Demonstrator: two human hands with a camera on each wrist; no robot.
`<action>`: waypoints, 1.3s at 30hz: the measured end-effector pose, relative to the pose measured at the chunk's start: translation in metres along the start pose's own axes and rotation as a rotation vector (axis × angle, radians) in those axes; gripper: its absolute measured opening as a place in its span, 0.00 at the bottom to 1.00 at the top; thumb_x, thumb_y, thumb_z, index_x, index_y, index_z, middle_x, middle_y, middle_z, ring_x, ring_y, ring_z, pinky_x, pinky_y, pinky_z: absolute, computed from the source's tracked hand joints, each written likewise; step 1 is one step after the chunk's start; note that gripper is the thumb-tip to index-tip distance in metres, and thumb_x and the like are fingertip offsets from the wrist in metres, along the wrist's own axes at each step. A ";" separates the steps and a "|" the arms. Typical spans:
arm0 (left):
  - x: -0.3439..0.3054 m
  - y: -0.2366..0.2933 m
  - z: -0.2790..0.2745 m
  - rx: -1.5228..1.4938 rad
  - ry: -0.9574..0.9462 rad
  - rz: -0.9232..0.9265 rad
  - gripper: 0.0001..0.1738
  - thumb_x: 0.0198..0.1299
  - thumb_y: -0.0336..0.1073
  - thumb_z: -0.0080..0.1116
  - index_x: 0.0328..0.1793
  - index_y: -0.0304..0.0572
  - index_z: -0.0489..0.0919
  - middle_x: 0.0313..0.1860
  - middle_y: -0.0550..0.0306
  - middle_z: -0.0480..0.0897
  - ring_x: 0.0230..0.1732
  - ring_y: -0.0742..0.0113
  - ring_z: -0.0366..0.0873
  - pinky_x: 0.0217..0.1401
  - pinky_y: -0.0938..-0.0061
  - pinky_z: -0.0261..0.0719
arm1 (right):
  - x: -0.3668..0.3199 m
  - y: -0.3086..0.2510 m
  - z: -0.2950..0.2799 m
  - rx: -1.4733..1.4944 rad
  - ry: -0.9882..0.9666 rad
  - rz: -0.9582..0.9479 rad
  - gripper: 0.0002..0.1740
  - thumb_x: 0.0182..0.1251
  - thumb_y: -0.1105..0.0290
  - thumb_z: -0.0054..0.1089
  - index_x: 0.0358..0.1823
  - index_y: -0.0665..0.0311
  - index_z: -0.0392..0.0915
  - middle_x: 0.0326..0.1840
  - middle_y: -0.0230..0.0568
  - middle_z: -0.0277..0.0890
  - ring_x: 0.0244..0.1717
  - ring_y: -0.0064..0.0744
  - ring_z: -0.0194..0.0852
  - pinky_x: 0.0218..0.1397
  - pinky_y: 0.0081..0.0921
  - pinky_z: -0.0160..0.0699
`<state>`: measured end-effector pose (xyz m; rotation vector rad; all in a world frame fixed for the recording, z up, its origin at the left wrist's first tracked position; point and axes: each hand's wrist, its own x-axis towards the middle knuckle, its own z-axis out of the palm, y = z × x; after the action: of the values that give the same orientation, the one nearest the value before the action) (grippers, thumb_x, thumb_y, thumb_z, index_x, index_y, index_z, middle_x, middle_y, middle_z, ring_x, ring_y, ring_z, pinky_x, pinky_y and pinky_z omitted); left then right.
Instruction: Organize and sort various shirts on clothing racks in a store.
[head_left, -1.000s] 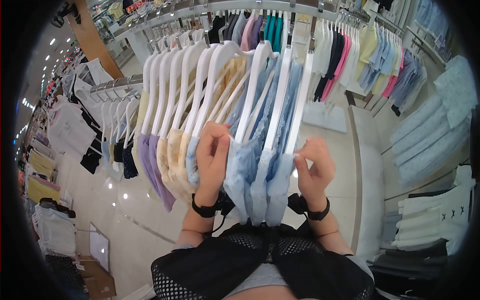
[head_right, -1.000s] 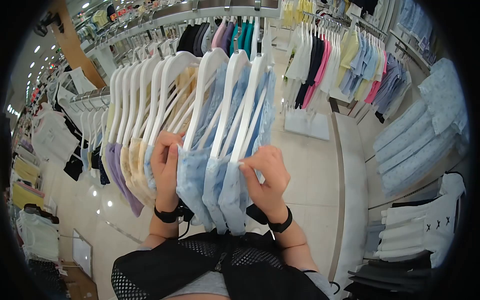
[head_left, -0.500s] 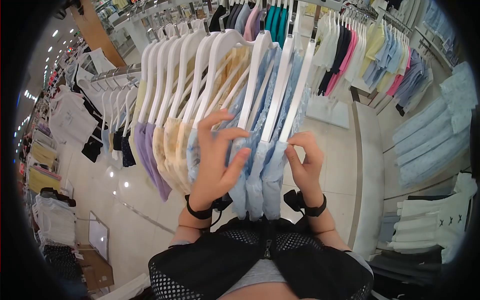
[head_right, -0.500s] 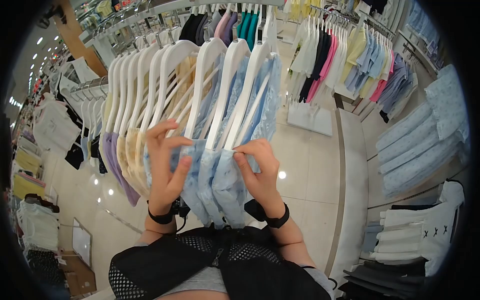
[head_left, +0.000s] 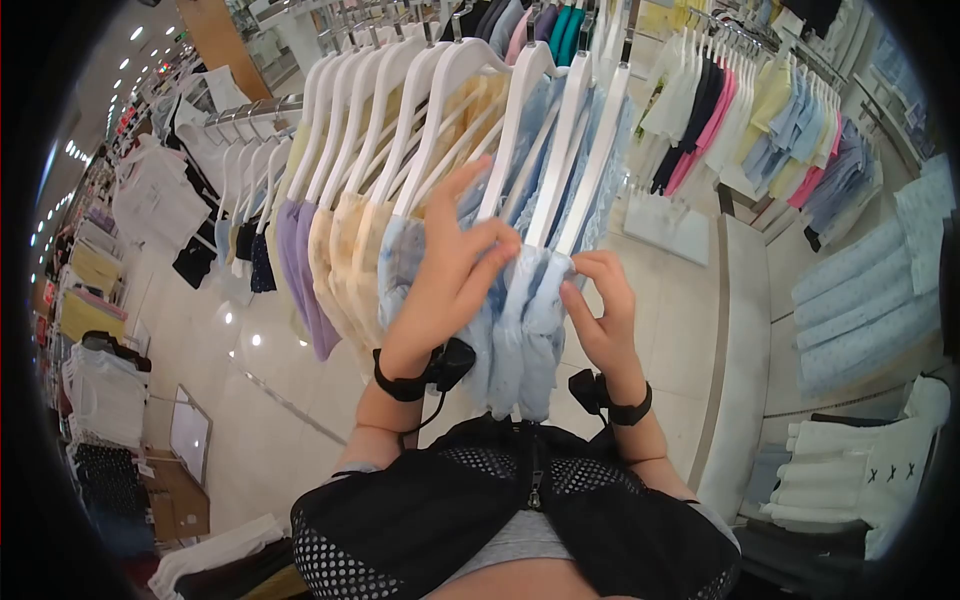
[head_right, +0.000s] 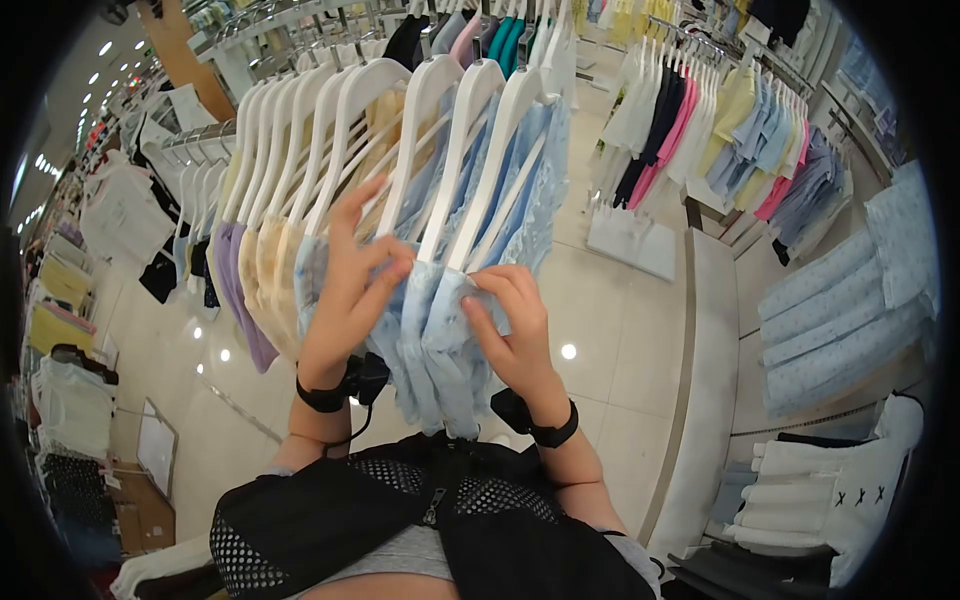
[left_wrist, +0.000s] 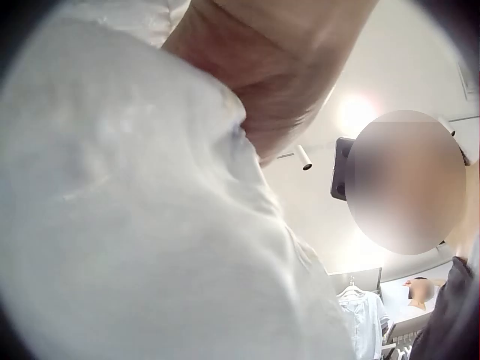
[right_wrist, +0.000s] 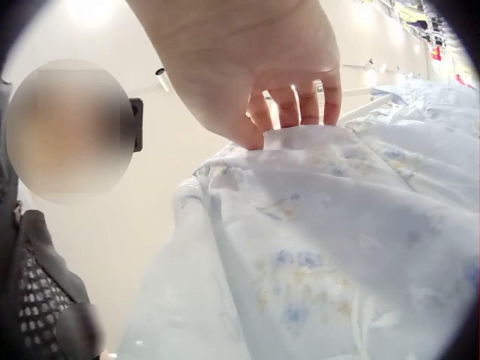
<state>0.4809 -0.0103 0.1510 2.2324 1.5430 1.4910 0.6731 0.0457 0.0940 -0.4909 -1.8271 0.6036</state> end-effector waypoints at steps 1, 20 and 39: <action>0.003 0.000 0.002 0.008 0.007 -0.008 0.03 0.59 0.29 0.57 0.35 0.40 0.80 0.74 0.40 0.57 0.76 0.42 0.51 0.76 0.52 0.47 | 0.000 0.000 -0.001 0.009 -0.009 -0.003 0.10 0.59 0.78 0.62 0.42 0.70 0.77 0.41 0.46 0.76 0.44 0.44 0.74 0.47 0.32 0.71; -0.065 0.014 -0.038 0.308 0.475 -0.206 0.17 0.64 0.27 0.50 0.59 0.36 0.76 0.61 0.46 0.74 0.64 0.53 0.70 0.69 0.65 0.64 | 0.016 -0.004 -0.024 0.072 -0.064 -0.103 0.17 0.60 0.78 0.58 0.52 0.71 0.76 0.55 0.49 0.70 0.58 0.48 0.67 0.66 0.41 0.62; -0.025 -0.056 -0.081 0.057 -0.134 0.015 0.15 0.64 0.29 0.49 0.55 0.35 0.80 0.76 0.41 0.57 0.78 0.42 0.48 0.78 0.56 0.43 | 0.007 -0.013 0.021 -0.089 0.191 0.018 0.06 0.63 0.77 0.56 0.39 0.69 0.79 0.41 0.45 0.78 0.48 0.45 0.73 0.58 0.38 0.69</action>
<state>0.3834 -0.0365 0.1492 2.3265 1.5510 1.2871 0.6507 0.0359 0.1017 -0.6050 -1.6744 0.4727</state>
